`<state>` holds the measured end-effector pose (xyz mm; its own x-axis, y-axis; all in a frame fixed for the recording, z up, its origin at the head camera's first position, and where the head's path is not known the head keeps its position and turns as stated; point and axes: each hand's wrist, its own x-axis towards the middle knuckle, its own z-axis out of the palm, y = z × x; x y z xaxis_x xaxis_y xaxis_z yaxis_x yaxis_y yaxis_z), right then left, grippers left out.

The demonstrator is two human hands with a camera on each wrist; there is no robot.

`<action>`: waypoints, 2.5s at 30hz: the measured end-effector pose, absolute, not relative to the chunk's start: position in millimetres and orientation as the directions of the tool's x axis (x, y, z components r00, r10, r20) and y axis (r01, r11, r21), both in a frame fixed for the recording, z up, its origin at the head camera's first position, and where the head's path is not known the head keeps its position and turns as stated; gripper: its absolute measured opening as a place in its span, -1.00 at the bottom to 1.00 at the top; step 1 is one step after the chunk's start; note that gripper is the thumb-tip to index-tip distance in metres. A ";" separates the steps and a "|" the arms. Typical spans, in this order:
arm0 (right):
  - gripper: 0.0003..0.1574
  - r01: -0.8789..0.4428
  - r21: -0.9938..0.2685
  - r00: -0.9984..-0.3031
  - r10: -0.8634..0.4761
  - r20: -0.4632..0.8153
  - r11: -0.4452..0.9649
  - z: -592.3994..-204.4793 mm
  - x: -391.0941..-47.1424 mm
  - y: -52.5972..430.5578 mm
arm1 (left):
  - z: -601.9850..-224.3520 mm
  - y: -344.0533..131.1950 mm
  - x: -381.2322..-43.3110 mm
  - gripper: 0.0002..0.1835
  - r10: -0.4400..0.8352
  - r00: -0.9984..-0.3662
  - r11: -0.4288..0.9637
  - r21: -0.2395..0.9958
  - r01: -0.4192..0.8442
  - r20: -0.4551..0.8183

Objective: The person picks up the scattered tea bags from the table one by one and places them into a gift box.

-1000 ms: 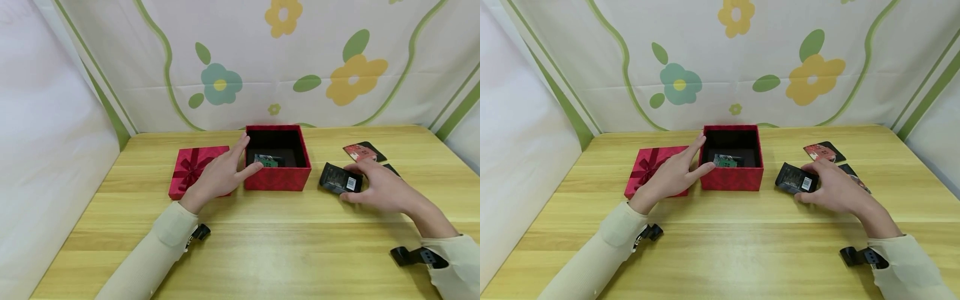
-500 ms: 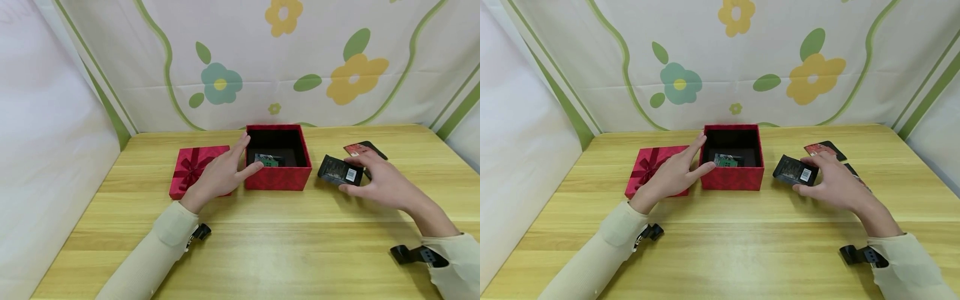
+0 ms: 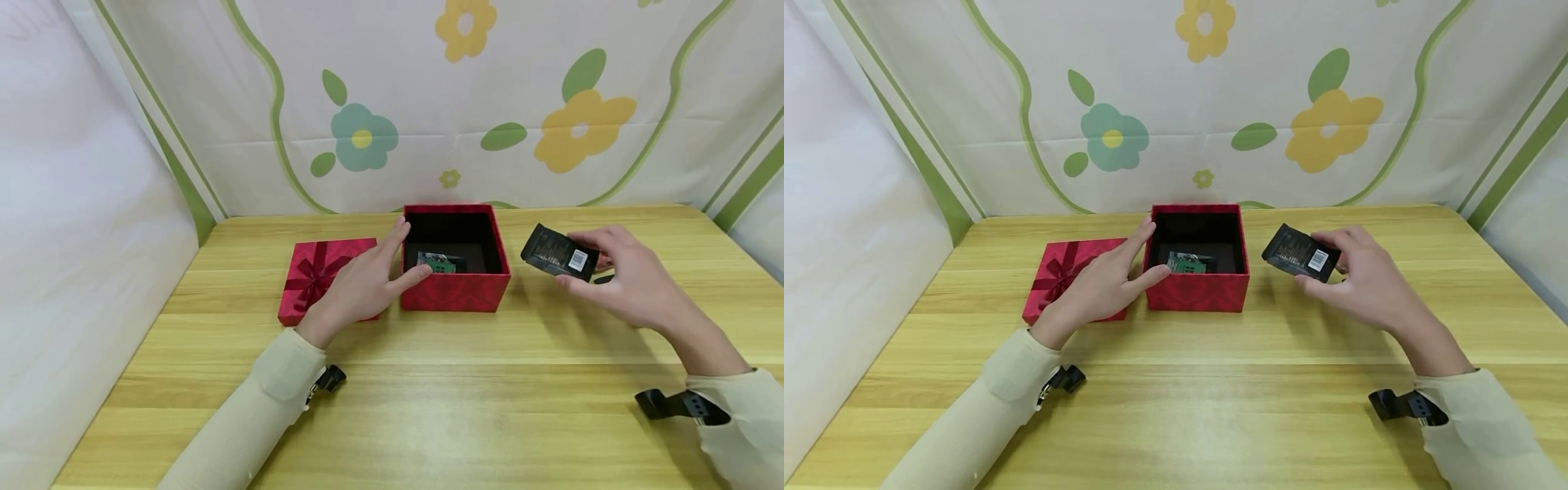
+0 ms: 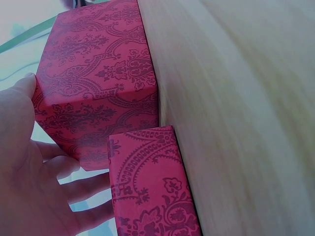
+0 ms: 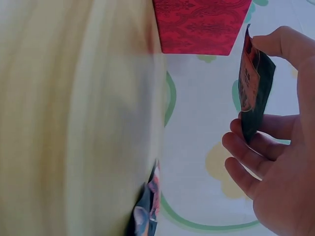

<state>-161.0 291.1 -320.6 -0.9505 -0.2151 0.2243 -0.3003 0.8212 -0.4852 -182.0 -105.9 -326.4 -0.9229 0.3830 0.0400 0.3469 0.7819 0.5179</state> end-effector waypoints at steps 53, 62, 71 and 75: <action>-0.07 -0.424 -0.494 -0.906 -0.350 0.240 0.759 -285.9 -201.1 195.3 | -326.7 -105.3 -182.6 0.02 0.380 -0.924 0.789 0.507 0.347 0.041; -0.06 -0.428 -0.503 -0.904 -0.371 0.214 0.751 -291.4 -209.7 183.6 | -326.1 -105.5 -182.5 0.02 0.381 -0.924 0.789 0.512 0.340 0.027; -0.06 -0.428 -0.509 -0.901 -0.391 0.185 0.747 -295.8 -218.0 180.3 | -326.2 -106.0 -182.3 0.01 0.385 -0.923 0.783 0.520 0.341 0.025; -0.06 -0.424 -0.520 -0.903 -0.390 0.180 0.741 -297.6 -221.0 182.9 | -326.7 -106.1 -182.3 0.02 0.386 -0.922 0.782 0.521 0.343 0.028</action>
<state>-221.0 182.9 -297.6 -0.9028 -0.3904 0.1802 -0.4243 0.7410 -0.5204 -182.3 -106.1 -326.7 -0.9221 0.3860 0.0276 0.3429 0.7817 0.5209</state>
